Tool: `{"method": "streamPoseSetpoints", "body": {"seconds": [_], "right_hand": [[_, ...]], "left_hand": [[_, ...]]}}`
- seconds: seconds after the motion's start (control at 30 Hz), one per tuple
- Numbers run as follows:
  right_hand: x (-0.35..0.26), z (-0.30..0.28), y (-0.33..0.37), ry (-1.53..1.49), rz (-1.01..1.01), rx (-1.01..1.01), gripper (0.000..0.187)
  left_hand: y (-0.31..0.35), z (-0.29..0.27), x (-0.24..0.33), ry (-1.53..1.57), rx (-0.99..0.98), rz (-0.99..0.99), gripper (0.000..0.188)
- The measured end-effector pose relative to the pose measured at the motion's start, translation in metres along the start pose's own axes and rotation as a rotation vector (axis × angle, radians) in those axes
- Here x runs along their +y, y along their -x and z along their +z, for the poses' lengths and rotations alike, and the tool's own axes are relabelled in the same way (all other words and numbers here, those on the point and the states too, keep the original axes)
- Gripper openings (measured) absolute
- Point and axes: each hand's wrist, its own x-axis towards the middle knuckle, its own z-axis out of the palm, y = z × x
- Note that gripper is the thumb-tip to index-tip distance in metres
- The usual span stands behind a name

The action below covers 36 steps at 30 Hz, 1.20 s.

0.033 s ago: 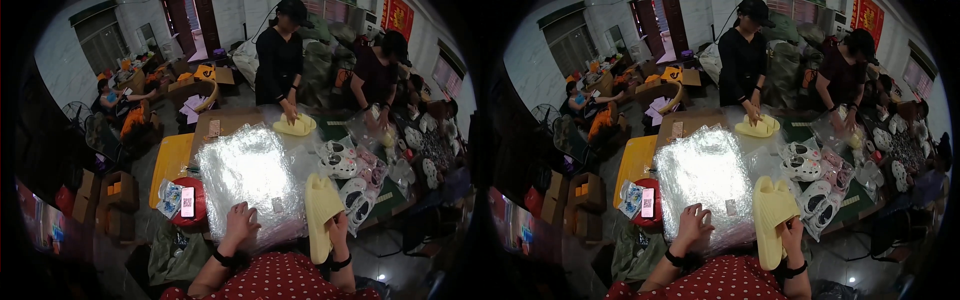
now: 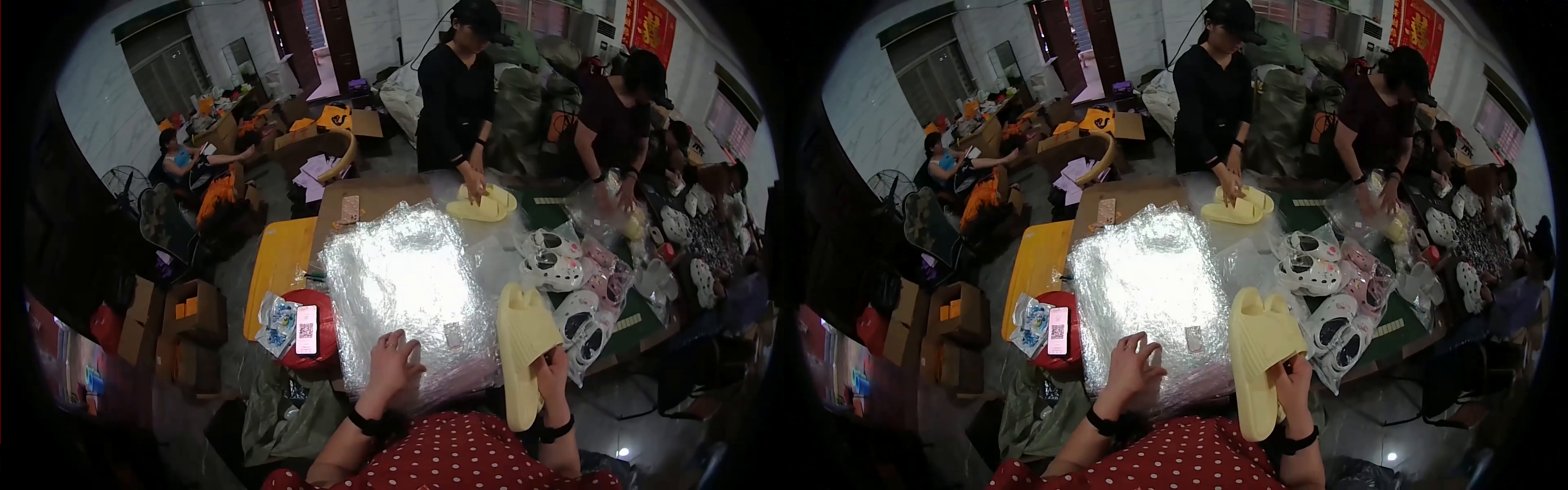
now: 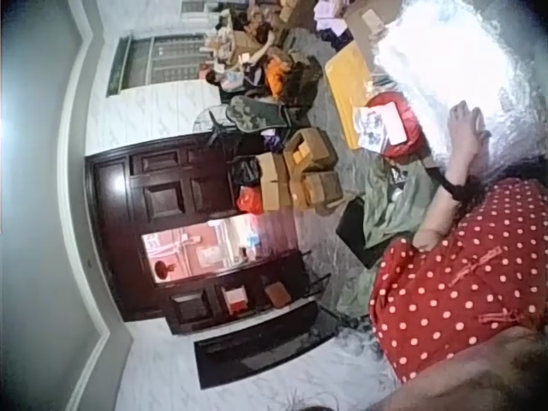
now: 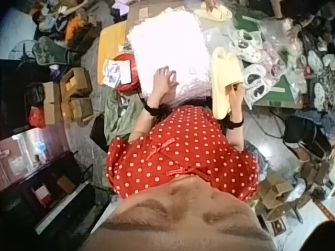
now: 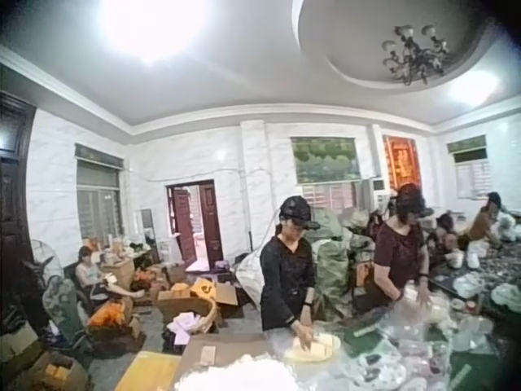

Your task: The recorder is packaging various pairs of shoes into plastic bags at a workstation.

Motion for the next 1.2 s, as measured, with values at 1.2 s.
{"method": "streamPoseSetpoints", "body": {"seconds": [1.2], "right_hand": [[-0.037,0.031,0.000,0.510,-0.212,-0.479,0.020]], "left_hand": [[-0.043,0.008,0.002,1.139,-0.209,-0.495,0.020]]}}
